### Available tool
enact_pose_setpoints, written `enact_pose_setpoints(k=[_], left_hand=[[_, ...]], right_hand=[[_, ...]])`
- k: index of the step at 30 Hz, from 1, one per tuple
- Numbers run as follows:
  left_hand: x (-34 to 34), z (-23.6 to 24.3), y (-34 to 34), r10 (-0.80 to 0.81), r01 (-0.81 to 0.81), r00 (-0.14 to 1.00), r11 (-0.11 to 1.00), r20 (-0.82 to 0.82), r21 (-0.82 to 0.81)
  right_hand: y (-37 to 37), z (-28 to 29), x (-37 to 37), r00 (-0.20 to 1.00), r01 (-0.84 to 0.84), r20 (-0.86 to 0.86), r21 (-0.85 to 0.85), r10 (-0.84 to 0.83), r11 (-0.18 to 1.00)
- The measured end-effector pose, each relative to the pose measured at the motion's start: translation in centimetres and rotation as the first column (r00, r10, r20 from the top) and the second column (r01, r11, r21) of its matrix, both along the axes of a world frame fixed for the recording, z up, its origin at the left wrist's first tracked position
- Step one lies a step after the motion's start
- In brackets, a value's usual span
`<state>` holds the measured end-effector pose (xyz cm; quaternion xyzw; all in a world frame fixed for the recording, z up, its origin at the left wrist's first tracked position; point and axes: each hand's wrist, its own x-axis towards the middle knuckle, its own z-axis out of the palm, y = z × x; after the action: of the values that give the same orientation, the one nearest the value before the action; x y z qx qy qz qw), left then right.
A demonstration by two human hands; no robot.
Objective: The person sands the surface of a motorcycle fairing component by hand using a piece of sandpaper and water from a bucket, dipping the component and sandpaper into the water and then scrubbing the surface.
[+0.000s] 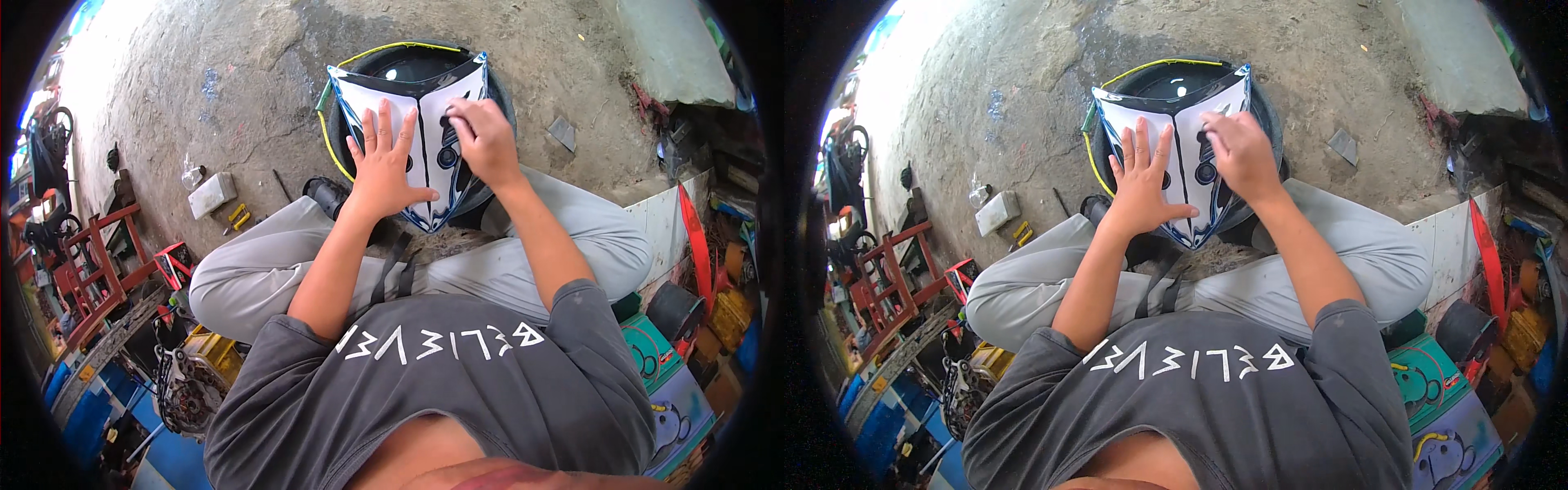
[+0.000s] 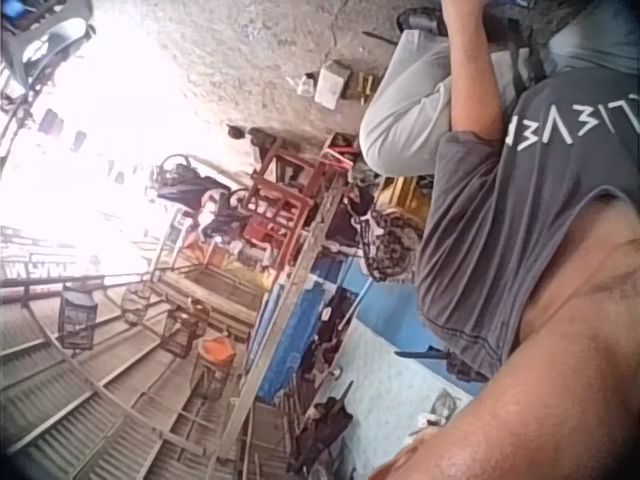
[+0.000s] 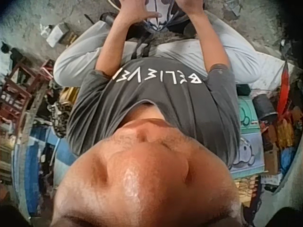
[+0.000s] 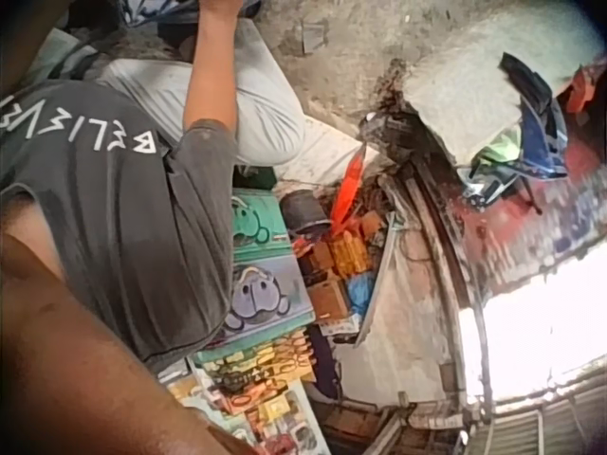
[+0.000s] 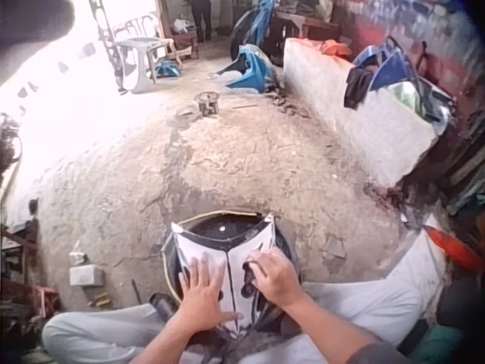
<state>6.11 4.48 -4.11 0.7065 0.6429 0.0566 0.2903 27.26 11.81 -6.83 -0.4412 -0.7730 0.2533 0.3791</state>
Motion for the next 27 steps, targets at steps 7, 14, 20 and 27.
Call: enact_pose_setpoints(k=[7, 14, 20, 27], left_hand=[[0.0, -0.1, -0.1, 0.007, -0.007, 1.0, 1.0, 0.002, 0.001], [0.0, -0.3, -0.1, 0.005, -0.005, 1.0, 1.0, -0.004, 0.009], [0.0, -0.2, 0.0, 0.0, 0.0, 1.0, 1.0, 0.006, 0.01], [0.0, -0.1, -0.1, 0.004, -0.004, 1.0, 1.0, 0.006, 0.0]], right_hand=[[-0.9, 0.6, -0.6, 0.999, -0.047, 0.007, -0.025, 0.047, 0.999], [-0.1, 0.6, -0.2, 0.997, 0.06, 0.045, -0.003, -0.059, 0.998], [0.4, 0.5, 0.2, 0.998, 0.049, 0.034, 0.005, -0.049, 0.999], [-0.2, 0.2, -0.2, 0.997, -0.082, 0.021, 0.05, 0.081, 0.995]])
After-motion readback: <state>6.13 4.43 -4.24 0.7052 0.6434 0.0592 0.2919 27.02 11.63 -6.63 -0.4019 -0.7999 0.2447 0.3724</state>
